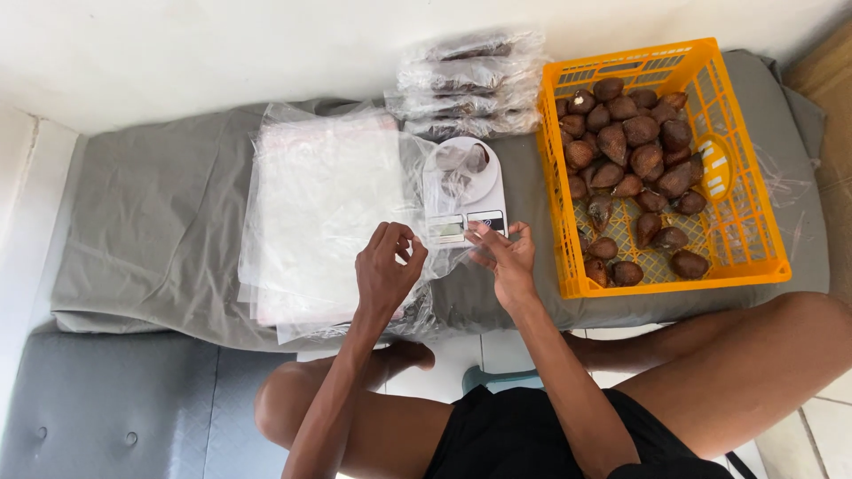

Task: Weighing salak fruits on a digital scale and placing them into plastic bags for packaging.

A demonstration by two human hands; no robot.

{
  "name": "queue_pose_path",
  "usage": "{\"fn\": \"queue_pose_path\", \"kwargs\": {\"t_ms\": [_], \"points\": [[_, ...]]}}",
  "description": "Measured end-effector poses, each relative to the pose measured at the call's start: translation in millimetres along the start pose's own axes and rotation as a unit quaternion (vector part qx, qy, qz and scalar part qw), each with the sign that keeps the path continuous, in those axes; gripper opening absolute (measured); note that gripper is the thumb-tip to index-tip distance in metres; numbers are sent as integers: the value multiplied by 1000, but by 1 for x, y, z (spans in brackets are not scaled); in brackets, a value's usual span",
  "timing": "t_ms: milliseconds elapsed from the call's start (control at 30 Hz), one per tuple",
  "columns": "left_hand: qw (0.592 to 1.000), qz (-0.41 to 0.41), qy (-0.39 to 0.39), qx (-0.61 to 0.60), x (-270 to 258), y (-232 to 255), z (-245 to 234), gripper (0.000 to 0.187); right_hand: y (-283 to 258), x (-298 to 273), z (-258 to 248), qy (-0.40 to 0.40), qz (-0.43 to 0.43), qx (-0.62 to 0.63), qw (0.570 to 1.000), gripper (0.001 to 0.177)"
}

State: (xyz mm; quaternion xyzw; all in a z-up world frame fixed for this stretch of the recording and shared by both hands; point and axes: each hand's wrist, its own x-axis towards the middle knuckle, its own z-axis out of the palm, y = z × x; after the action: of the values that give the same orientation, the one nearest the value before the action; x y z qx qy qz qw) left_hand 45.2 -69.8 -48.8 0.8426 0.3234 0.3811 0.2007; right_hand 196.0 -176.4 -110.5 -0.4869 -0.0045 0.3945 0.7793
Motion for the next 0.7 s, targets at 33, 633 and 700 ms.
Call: {"fn": "queue_pose_path", "kwargs": {"t_ms": [33, 633, 700], "points": [[1000, 1, -1, -1, 2, 0, -1, 12, -2, -1, 1, 1, -1, 0, 1000, 55], [995, 88, -45, -21, -8, 6, 14, 15, -2, -2, -13, -29, -297, -399, 867, 27], [995, 91, -36, -26, -6, 7, 13, 15, -4, -5, -12, -32, -268, -418, 868, 34]]}}
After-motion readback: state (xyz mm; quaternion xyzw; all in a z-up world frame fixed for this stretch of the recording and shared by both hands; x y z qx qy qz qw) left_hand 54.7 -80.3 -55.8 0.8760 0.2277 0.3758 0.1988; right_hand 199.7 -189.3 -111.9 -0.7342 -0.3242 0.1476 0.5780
